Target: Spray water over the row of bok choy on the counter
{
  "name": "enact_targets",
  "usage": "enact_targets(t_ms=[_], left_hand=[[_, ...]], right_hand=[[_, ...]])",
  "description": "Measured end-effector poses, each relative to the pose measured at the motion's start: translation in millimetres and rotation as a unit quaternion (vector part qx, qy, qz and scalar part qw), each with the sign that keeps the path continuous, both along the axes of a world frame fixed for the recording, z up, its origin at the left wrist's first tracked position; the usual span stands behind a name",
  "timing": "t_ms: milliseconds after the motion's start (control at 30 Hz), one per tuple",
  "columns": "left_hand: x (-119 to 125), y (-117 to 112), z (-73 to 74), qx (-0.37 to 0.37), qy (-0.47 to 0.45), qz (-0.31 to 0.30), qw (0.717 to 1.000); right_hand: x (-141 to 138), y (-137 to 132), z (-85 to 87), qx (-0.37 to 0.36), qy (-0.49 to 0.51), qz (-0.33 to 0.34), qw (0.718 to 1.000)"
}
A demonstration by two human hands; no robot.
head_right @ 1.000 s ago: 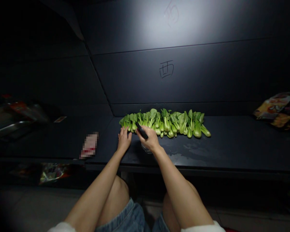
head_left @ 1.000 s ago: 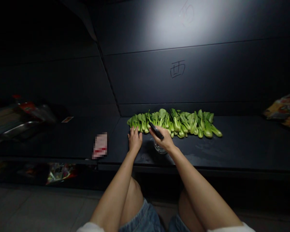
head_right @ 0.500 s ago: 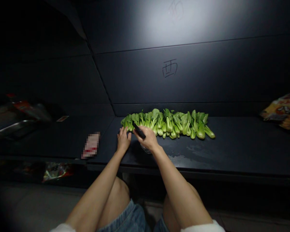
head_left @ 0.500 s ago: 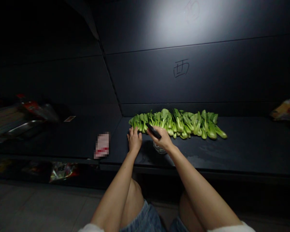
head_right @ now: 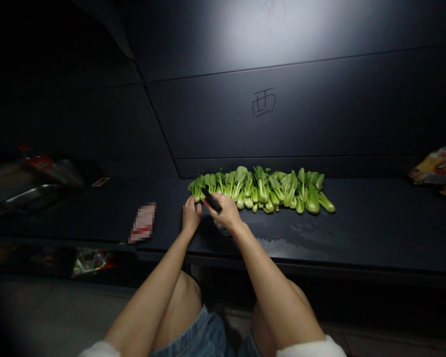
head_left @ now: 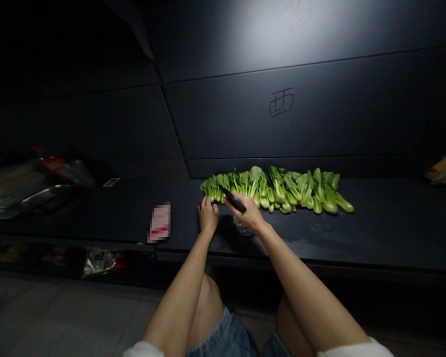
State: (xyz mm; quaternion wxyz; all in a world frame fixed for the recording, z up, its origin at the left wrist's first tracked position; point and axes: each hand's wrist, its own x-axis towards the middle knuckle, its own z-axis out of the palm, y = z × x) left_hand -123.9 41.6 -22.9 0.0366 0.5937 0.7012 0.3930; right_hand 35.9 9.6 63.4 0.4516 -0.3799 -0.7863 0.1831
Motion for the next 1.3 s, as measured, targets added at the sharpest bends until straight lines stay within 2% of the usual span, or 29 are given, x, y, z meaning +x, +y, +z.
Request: enact_targets(t_ms=[333,633,1067,1300], left_hand=[[-2,4,-2.1,0.008,-0.022,-0.003,1.0],[-2,2,0.5,0.005,-0.022,-0.002,1.0],[1,-1,4.4,-0.001,-0.003,-0.005,1.0],[6,-6,6.8,-0.006,0.044,-0.027,0.999]], right_hand=[[-2,3,0.6,-0.01,-0.053,-0.023,0.998],[0,2,-2.1,-0.013,-0.014,0.003,1.0],[25,-3,-5.5,-0.039,0.075,-0.061,0.995],[32,-7,-5.8,-0.043,0.089,-0.084,0.992]])
